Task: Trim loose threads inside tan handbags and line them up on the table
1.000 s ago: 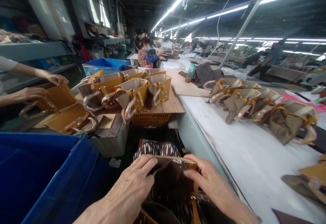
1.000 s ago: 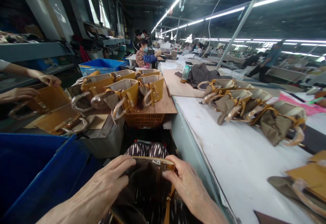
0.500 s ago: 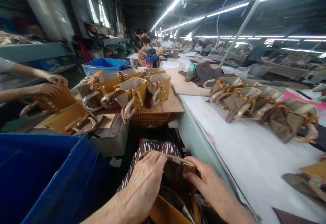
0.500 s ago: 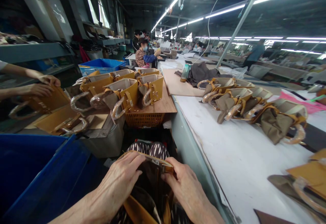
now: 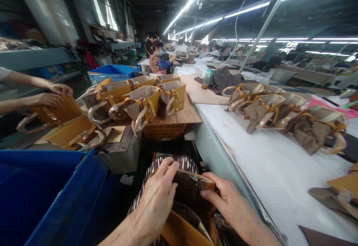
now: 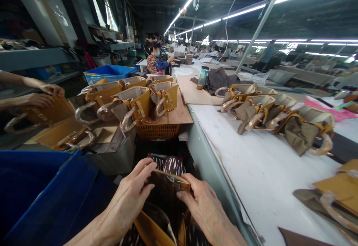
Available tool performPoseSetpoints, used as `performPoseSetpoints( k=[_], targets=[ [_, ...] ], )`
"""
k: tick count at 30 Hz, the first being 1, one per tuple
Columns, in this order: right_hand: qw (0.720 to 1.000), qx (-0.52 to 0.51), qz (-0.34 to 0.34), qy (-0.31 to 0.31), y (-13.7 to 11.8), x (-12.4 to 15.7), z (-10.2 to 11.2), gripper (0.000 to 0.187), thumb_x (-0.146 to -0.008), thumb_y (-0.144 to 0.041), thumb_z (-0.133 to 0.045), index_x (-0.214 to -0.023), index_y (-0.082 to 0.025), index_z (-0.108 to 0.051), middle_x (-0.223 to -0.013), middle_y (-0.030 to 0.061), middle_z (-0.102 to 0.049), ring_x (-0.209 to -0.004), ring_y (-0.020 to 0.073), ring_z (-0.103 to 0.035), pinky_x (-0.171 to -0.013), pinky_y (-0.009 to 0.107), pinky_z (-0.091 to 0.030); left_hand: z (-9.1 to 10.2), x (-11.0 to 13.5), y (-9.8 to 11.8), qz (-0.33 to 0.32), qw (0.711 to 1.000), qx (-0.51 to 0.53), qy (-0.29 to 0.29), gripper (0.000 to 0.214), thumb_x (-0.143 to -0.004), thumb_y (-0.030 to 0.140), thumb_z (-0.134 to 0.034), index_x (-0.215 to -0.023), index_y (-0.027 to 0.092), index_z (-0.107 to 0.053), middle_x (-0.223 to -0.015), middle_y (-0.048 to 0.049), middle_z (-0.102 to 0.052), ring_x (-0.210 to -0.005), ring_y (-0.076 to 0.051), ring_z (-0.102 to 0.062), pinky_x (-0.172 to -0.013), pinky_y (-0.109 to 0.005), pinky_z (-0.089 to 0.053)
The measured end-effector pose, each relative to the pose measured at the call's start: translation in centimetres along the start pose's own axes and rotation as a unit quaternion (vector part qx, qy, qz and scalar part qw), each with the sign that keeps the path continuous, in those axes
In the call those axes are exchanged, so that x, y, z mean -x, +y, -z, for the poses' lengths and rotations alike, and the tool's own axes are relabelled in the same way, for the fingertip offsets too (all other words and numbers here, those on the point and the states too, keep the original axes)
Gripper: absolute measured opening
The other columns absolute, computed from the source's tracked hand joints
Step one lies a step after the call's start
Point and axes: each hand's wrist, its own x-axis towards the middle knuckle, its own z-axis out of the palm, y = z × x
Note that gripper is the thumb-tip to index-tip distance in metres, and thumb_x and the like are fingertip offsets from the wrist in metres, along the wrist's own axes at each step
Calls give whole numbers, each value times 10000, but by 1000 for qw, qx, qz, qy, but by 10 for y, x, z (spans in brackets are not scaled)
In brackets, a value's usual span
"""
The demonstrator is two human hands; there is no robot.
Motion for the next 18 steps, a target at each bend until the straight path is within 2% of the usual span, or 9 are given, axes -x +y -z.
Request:
performPoseSetpoints(
  k=[2,7,9,14,18],
  targets=[
    [1000,-2,-3,9,4,-1,1,174,-788,-312,-491,-891,-237,-609,-766,-18,-644,-760,193,-576,-682,245,-407,2,6,-7,31,999,11,1,541,-713,16,-417,-1200,251,-413,-1292,-49,-369,-982,-164,-540,-845,-277,-473],
    [1000,-14,-4,10,11,-6,2,167,-794,-317,-481,-845,-221,-607,-742,-28,-637,-705,173,-567,-654,233,-403,12,16,-12,90,994,64,-16,448,-675,6,-422,-1049,250,-466,-1165,-12,-399,-732,-84,-531,-705,-215,-463],
    [1000,-16,-2,12,11,-7,1,162,-789,-313,-489,-850,-222,-608,-730,-30,-633,-689,169,-563,-641,229,-399,16,16,-11,82,994,60,-34,454,-675,14,-424,-1056,257,-469,-1153,-3,-427,-726,-86,-530,-699,-218,-448],
    [1000,0,-3,18,6,-2,1,143,-800,-309,-484,-822,-225,-599,-737,-32,-635,-683,162,-561,-623,224,-387,16,11,-11,16,991,69,-110,649,-679,13,-401,-1249,323,-382,-1129,16,-513,-766,-97,-541,-737,-220,-432],
    [999,24,-8,23,2,3,1,163,-819,-324,-470,-839,-233,-604,-727,-33,-632,-678,160,-563,-614,223,-381,15,5,-10,29,981,96,-164,687,-638,12,-397,-1280,257,-389,-1065,-12,-557,-841,-127,-542,-784,-240,-431]
  ],
)
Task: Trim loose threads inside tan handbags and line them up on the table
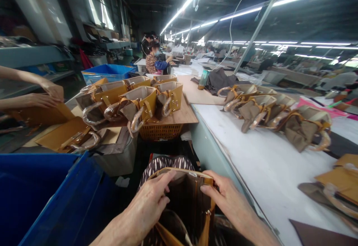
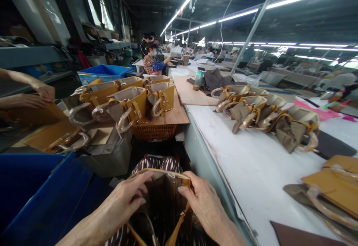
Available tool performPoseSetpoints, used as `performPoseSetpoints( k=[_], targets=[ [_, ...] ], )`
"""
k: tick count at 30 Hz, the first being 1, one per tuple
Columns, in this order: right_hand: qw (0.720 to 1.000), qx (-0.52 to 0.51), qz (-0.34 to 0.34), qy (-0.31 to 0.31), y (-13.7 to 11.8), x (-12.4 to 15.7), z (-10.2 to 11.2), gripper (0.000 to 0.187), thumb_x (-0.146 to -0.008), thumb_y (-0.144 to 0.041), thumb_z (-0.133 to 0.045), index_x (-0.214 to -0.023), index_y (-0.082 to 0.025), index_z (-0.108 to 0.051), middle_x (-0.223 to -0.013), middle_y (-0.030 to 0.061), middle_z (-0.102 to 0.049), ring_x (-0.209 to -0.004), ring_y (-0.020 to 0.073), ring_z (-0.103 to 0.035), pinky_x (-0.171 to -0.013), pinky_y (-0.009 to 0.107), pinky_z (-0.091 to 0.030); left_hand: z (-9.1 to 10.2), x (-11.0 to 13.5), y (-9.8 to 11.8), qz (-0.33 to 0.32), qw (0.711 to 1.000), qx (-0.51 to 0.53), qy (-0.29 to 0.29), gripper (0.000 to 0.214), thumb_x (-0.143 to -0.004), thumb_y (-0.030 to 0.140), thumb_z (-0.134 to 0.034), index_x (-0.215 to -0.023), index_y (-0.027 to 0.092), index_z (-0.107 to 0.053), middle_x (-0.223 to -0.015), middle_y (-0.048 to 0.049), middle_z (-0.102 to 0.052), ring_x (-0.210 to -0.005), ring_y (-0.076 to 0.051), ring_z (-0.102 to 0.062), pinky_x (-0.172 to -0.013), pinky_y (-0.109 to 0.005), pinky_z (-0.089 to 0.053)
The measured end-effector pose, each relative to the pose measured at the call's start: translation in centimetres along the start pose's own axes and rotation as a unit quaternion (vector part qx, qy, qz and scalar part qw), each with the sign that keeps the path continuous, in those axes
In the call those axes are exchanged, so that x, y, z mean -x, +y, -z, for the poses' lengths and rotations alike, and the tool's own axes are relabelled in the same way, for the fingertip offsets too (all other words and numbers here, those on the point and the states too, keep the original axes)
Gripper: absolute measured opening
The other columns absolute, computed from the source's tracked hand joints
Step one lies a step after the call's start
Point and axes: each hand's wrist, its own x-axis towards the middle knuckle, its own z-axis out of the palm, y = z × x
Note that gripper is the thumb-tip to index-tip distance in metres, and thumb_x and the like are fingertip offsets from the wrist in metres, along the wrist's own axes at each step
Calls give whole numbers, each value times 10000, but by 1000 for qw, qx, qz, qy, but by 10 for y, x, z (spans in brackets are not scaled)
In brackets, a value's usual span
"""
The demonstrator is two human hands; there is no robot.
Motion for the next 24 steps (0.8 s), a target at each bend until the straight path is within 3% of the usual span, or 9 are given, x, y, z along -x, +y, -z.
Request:
performPoseSetpoints(
  k=[3,6,11,16,19,24],
  targets=[
    [1000,23,0,4,-2,3,-2,206,-825,-352,-477,-951,-251,-605,-750,-27,-638,-715,173,-571,-637,234,-386,8,-4,11,17,999,24,-43,630,-599,33,-435,-1194,235,-476,-1031,-5,-581,-905,-145,-535,-812,-245,-416],
    [999,48,1,11,-2,4,-5,282,-825,-386,-497,-1073,-271,-569,-836,-12,-648,-811,198,-573,-691,254,-393,14,-9,27,41,997,-1,-67,471,-598,100,-497,-1045,229,-565,-904,1,-607,-818,-164,-546,-704,-249,-414],
    [999,48,15,2,0,5,-8,196,-848,-376,-486,-1008,-300,-569,-838,-35,-650,-812,192,-573,-708,262,-392,0,-20,39,56,997,-52,-12,172,-654,143,-502,-790,193,-594,-833,-11,-622,-783,-180,-550,-679,-274,-374],
    [999,44,14,7,-1,4,-6,148,-848,-360,-487,-946,-289,-573,-793,-41,-643,-770,182,-572,-673,255,-386,-17,-20,34,16,997,6,73,185,-702,62,-421,-728,186,-556,-829,4,-612,-791,-142,-539,-707,-244,-373],
    [999,27,22,7,-4,2,-5,129,-854,-322,-461,-894,-264,-569,-737,-41,-633,-713,171,-569,-643,247,-380,-17,-15,33,-3,999,1,51,171,-732,67,-416,-687,181,-536,-776,8,-599,-749,-136,-537,-670,-234,-369],
    [1000,8,16,12,-7,-2,-7,119,-845,-291,-452,-844,-248,-563,-753,-37,-652,-716,171,-583,-648,245,-385,-16,-7,31,-3,999,-19,46,170,-703,58,-474,-798,188,-527,-782,18,-611,-702,-126,-552,-636,-210,-379]
  ],
)
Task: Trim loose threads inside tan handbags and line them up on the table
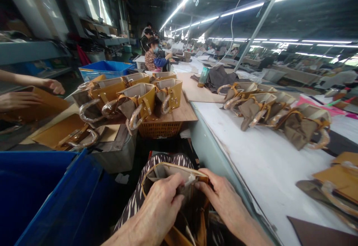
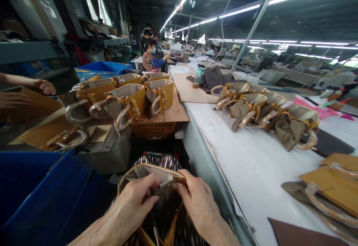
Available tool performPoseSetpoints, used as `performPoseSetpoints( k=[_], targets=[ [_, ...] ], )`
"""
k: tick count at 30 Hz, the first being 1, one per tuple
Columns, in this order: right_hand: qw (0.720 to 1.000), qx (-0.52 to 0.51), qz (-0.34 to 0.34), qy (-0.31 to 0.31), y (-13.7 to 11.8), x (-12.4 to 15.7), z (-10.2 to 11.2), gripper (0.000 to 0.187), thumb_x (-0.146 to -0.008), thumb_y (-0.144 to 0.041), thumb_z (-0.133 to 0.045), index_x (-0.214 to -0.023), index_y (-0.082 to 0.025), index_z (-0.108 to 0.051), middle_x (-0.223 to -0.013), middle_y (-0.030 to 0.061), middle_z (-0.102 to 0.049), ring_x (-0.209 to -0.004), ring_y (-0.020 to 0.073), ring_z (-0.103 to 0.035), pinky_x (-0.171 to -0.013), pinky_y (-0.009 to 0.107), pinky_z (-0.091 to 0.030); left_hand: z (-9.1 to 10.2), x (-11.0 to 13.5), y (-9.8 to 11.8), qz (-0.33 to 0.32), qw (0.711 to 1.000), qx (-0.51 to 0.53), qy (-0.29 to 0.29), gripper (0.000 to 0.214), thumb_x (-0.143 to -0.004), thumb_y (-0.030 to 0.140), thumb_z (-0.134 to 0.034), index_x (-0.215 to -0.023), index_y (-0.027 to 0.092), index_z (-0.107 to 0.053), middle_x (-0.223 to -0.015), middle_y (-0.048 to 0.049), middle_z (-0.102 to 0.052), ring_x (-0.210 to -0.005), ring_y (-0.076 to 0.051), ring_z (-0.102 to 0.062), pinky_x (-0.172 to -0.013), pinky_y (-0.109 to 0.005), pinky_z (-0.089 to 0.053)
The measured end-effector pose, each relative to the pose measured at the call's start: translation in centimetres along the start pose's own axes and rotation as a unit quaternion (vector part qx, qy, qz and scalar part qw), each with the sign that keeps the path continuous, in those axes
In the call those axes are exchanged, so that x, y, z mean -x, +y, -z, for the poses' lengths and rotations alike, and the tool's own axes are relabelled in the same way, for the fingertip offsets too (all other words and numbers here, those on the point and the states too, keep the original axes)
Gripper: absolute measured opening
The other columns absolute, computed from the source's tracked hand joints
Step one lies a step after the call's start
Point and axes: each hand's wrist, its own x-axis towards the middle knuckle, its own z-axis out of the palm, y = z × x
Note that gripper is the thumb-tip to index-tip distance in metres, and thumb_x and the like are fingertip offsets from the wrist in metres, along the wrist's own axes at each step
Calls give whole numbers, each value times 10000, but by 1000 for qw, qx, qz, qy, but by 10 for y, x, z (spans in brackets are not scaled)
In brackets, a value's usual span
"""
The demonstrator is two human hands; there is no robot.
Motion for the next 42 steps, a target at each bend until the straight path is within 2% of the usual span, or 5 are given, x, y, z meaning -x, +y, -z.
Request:
performPoseSetpoints(
  k=[8,19,24,31,42],
  targets=[
    [1000,-8,12,-3,-1,3,-2,106,-867,-316,-446,-855,-262,-536,-743,-54,-644,-701,160,-573,-624,240,-373,-4,-2,-8,-134,991,-5,17,408,-756,37,-426,-1083,232,-575,-896,-9,-632,-781,-138,-592,-716,-211,-436],
    [1000,20,-11,-6,4,5,-6,134,-857,-344,-482,-932,-283,-574,-793,-32,-647,-794,191,-583,-684,271,-396,4,-7,1,-59,998,17,-12,380,-714,37,-447,-959,226,-667,-837,14,-662,-767,-134,-589,-708,-202,-409],
    [999,-19,26,25,0,6,-3,333,-804,-288,-548,-1134,-239,-551,-1093,28,-594,-999,195,-540,-865,278,-391,8,-12,3,-36,998,18,-58,201,-760,122,-466,-670,185,-635,-610,37,-543,-611,-113,-504,-574,-198,-344],
    [996,-31,68,-48,-21,-6,7,119,-797,-193,-507,-845,-228,-610,-921,-18,-596,-832,150,-548,-740,228,-397,3,-19,-2,13,992,94,-78,217,-757,210,-477,-557,166,-547,-539,45,-410,-560,-106,-411,-534,-204,-297],
    [973,-140,84,-164,-13,-27,12,244,-832,-288,-488,-730,-147,-659,-813,9,-602,-778,172,-529,-706,262,-384,8,-23,-20,60,994,80,-33,249,-755,225,-476,-525,151,-533,-541,49,-468,-551,-95,-428,-529,-214,-275]
  ],
)
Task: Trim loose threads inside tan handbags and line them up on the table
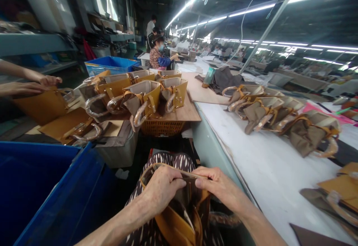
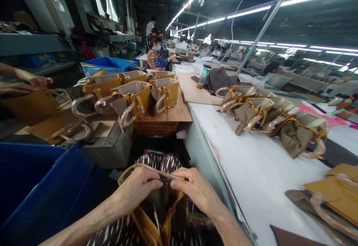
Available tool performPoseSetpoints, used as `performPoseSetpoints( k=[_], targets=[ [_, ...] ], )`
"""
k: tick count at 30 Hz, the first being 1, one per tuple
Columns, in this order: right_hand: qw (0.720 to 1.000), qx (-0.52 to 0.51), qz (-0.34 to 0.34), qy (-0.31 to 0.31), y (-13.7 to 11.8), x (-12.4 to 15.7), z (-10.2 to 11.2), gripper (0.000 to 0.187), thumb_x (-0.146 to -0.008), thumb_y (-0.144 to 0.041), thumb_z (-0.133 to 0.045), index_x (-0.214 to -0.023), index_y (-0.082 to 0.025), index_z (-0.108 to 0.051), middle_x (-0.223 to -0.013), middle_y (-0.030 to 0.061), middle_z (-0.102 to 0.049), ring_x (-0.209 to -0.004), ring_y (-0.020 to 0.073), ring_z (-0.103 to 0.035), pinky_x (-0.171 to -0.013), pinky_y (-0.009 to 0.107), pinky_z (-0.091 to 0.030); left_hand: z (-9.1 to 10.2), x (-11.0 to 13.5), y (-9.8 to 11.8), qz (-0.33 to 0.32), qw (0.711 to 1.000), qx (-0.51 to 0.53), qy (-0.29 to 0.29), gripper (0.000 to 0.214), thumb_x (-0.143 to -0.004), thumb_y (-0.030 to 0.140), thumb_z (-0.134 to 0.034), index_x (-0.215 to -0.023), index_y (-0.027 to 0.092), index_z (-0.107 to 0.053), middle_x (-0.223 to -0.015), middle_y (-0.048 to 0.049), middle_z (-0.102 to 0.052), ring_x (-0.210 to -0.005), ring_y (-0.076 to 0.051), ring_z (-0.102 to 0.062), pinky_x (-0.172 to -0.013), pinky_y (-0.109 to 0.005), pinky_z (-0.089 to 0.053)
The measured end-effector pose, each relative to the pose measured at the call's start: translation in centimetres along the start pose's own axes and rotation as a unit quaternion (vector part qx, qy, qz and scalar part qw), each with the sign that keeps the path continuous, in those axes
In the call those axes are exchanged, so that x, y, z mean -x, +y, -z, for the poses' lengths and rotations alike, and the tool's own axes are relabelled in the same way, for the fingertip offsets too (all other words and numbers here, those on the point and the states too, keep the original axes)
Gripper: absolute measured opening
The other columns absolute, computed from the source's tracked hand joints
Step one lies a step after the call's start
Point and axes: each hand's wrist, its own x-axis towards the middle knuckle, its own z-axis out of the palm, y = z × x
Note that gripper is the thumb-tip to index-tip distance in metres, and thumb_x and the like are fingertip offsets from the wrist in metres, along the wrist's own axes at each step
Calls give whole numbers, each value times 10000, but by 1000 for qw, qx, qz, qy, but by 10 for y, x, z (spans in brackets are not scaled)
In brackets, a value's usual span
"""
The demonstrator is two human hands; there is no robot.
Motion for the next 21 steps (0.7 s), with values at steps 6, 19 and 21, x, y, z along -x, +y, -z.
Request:
performPoseSetpoints(
  k=[6,19,21],
  targets=[
    [999,12,-8,29,5,-1,-4,293,-825,-356,-507,-708,-146,-675,-791,30,-609,-778,186,-539,-734,273,-411,-2,6,2,-8,998,-37,47,225,-766,214,-486,-570,164,-585,-618,18,-589,-622,-121,-521,-592,-229,-315],
    [993,96,17,68,13,4,-10,311,-915,-351,-402,-769,-170,-609,-775,-8,-544,-750,153,-512,-690,231,-374,5,8,-11,7,985,-107,137,204,-780,100,-435,-651,167,-577,-712,-7,-575,-683,-129,-530,-642,-231,-350],
    [993,94,31,62,17,4,-9,328,-920,-375,-395,-747,-169,-583,-754,-8,-515,-734,151,-500,-669,233,-365,4,8,-10,24,979,-135,149,196,-777,97,-445,-644,170,-569,-746,-6,-561,-678,-121,-519,-614,-228,-336]
  ],
)
